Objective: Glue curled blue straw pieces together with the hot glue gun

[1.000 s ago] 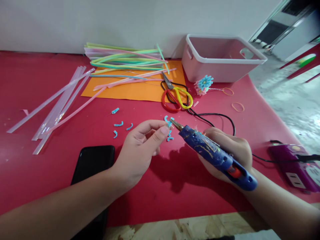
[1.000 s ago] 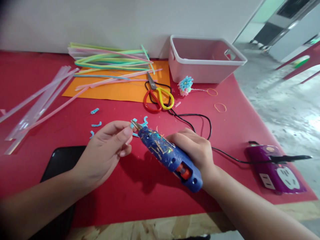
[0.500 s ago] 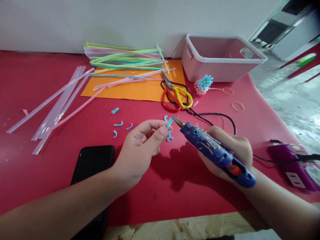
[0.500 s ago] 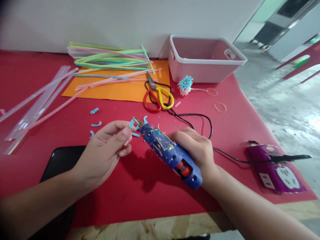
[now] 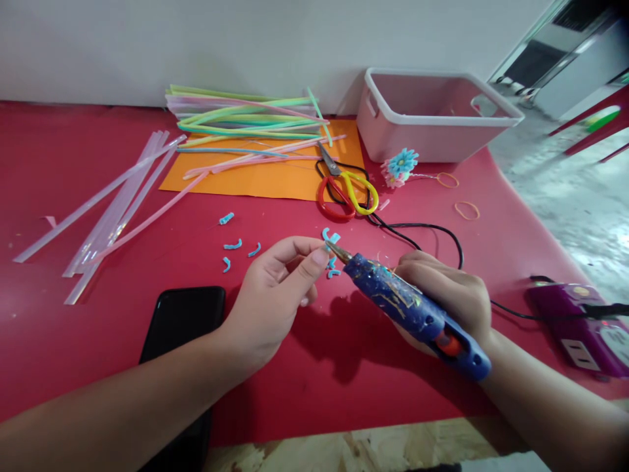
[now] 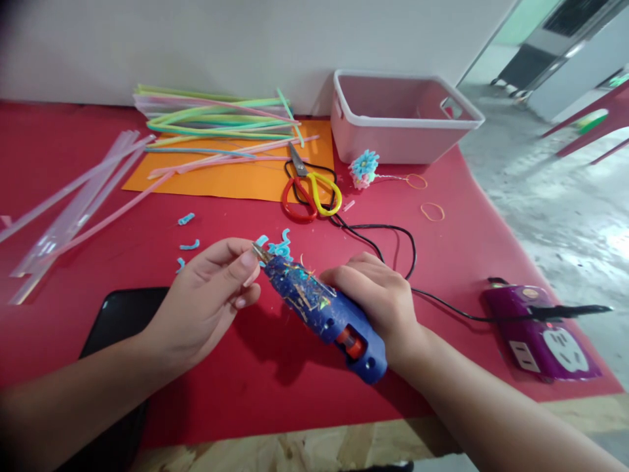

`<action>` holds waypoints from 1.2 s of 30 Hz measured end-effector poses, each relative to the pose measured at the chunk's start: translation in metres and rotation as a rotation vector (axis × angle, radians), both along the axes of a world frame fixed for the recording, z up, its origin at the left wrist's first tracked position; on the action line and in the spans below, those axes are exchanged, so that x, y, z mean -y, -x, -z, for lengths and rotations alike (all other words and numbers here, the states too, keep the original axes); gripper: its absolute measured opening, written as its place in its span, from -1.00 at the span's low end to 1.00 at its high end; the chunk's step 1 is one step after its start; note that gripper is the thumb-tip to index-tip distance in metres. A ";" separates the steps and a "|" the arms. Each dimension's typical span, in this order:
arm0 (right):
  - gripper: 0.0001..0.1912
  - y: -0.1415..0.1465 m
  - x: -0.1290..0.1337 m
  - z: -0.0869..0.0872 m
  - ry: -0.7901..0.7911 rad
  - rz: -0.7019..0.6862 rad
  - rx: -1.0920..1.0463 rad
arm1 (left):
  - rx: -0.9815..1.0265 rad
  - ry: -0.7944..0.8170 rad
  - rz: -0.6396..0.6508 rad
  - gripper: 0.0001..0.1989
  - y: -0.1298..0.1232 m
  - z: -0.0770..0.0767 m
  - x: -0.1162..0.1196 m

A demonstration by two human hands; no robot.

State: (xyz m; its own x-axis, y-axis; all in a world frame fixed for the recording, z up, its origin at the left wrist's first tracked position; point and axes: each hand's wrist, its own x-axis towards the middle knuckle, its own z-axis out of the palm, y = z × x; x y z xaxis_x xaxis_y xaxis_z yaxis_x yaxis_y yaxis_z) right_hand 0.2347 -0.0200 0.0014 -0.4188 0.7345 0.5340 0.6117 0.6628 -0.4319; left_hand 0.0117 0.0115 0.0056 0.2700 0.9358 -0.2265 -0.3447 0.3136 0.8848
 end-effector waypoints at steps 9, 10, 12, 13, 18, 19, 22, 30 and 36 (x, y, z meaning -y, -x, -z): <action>-0.89 0.001 0.000 -0.001 -0.018 0.020 -0.006 | 0.011 0.011 -0.006 -0.86 -0.001 -0.001 0.000; -0.90 0.001 0.000 -0.001 -0.015 0.028 -0.007 | 0.013 0.011 -0.006 -0.86 -0.001 -0.001 0.001; -0.89 0.001 0.000 0.000 -0.020 0.063 -0.008 | 0.024 0.007 -0.003 -0.86 -0.002 -0.002 0.001; -0.88 0.001 0.000 0.000 -0.023 0.075 -0.007 | 0.027 0.006 -0.001 -0.86 -0.002 -0.002 0.000; -0.88 0.002 0.000 0.000 -0.009 0.046 0.008 | 0.019 0.021 -0.015 -0.83 -0.002 -0.003 -0.001; -0.88 0.002 0.000 0.000 -0.014 0.053 0.009 | 0.018 0.019 -0.015 -0.82 -0.002 -0.003 -0.001; -0.87 0.001 0.000 0.001 -0.018 0.117 0.011 | 0.025 0.000 -0.006 -0.84 -0.001 -0.002 -0.001; -0.85 -0.002 -0.001 0.001 -0.015 0.091 0.026 | 0.045 0.004 -0.018 -0.86 -0.002 -0.003 0.001; -0.84 0.000 -0.001 0.000 -0.009 0.090 0.019 | 0.030 0.034 -0.041 -0.86 -0.002 -0.005 -0.001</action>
